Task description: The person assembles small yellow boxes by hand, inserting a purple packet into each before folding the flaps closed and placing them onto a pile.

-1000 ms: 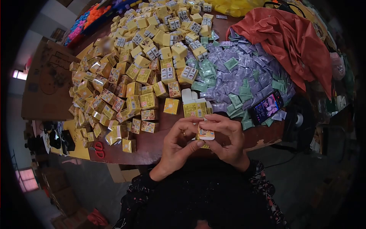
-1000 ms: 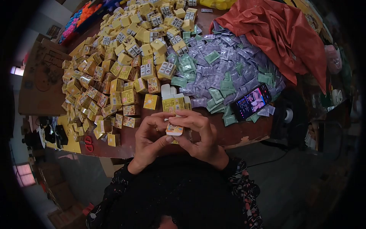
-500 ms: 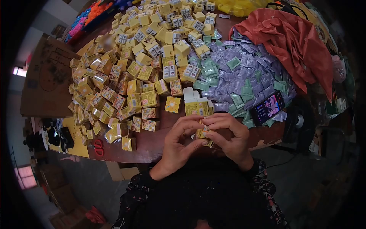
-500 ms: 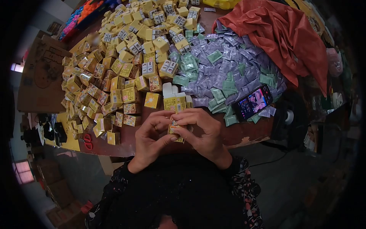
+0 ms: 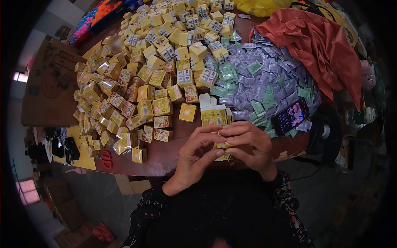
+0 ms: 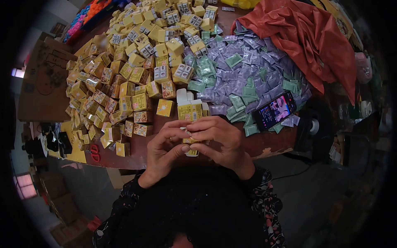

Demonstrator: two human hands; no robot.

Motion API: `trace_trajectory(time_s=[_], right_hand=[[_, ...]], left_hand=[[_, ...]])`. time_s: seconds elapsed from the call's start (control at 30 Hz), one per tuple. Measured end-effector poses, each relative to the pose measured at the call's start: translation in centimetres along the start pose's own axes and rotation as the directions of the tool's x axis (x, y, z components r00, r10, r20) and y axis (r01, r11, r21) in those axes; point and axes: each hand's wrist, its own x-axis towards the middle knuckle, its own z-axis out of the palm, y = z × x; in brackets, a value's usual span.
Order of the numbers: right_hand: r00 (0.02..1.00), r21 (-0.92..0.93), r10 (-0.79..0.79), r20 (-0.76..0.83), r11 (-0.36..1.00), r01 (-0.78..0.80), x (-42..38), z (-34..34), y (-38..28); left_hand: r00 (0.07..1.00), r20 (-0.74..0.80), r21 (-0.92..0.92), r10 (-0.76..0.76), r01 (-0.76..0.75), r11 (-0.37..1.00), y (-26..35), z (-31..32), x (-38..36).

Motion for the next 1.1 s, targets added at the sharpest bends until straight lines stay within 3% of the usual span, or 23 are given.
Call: trace_trajectory(time_s=[0.17,0.27,0.4,0.43,0.5,0.53,0.6,0.63,0.67,0.77,0.8,0.87,0.93,1.03,1.1], right_hand=[[0.995,-0.046,-0.09,0.045,0.995,0.092,-0.6,-0.2,1.2],[0.967,-0.1,0.211,0.146,0.975,-0.197,-0.2,-1.1,-0.4],[0.908,-0.198,0.22,0.356,0.968,-0.157,0.7,-2.2,-1.1],[0.937,-0.118,0.238,0.256,0.97,-0.215,0.5,-2.0,-1.0],[0.956,0.065,0.289,0.056,0.954,-0.292,-0.3,-1.0,-0.2],[0.947,0.369,0.31,-0.088,0.893,-0.259,-0.9,0.6,0.3],[0.951,0.428,0.276,-0.139,0.883,-0.193,-1.3,2.9,0.9],[0.952,0.456,0.259,-0.16,0.875,-0.162,-1.3,3.8,1.0],[0.955,0.392,0.259,-0.144,0.901,-0.186,-1.2,4.3,0.9],[0.983,-0.118,0.172,0.062,0.979,-0.164,1.0,1.2,0.0],[0.963,-0.157,0.267,-0.022,0.951,-0.267,1.1,-0.5,0.6],[0.806,-0.372,0.53,-0.264,0.715,-0.592,1.8,-6.0,1.4],[0.826,-0.676,0.466,-0.318,0.499,-0.542,1.4,-10.3,4.8],[0.874,-0.825,0.459,-0.16,0.424,-0.374,1.3,-11.6,7.3],[0.862,-0.793,0.48,-0.162,0.458,-0.403,1.4,-11.7,7.7]], left_hand=[[0.999,0.043,0.193,-0.019,0.011,0.981,-0.2,-0.7,-0.1],[0.995,0.066,0.44,0.076,-0.098,0.893,0.5,-1.0,0.6],[0.975,0.096,0.629,0.201,-0.216,0.747,3.2,0.0,1.3],[0.926,0.194,0.782,0.325,-0.346,0.519,4.6,-0.1,1.4],[0.813,0.042,0.806,0.581,-0.371,0.461,3.5,-1.7,0.5],[0.797,-0.059,0.793,0.601,-0.328,0.513,3.7,-1.9,0.2],[0.934,-0.246,0.352,0.259,-0.163,0.922,3.2,-1.4,-0.1],[0.964,-0.26,0.073,0.051,-0.033,0.997,2.9,-1.2,-0.3],[0.968,-0.248,-0.023,-0.045,0.04,0.999,2.4,-1.3,-0.4],[0.949,-0.316,0.03,-0.018,0.029,0.999,0.7,-2.8,-1.0],[0.944,-0.331,0.017,-0.008,0.015,1.0,1.2,-2.8,-0.9],[0.976,-0.209,0.106,-0.053,0.076,0.991,1.1,-4.0,-1.0],[0.991,-0.11,0.117,-0.078,0.091,0.989,0.9,-3.7,-0.6],[0.982,-0.092,0.031,-0.167,0.17,0.985,0.5,-3.0,-0.2],[0.976,-0.127,0.028,-0.176,0.181,0.983,0.8,-2.5,0.0]])
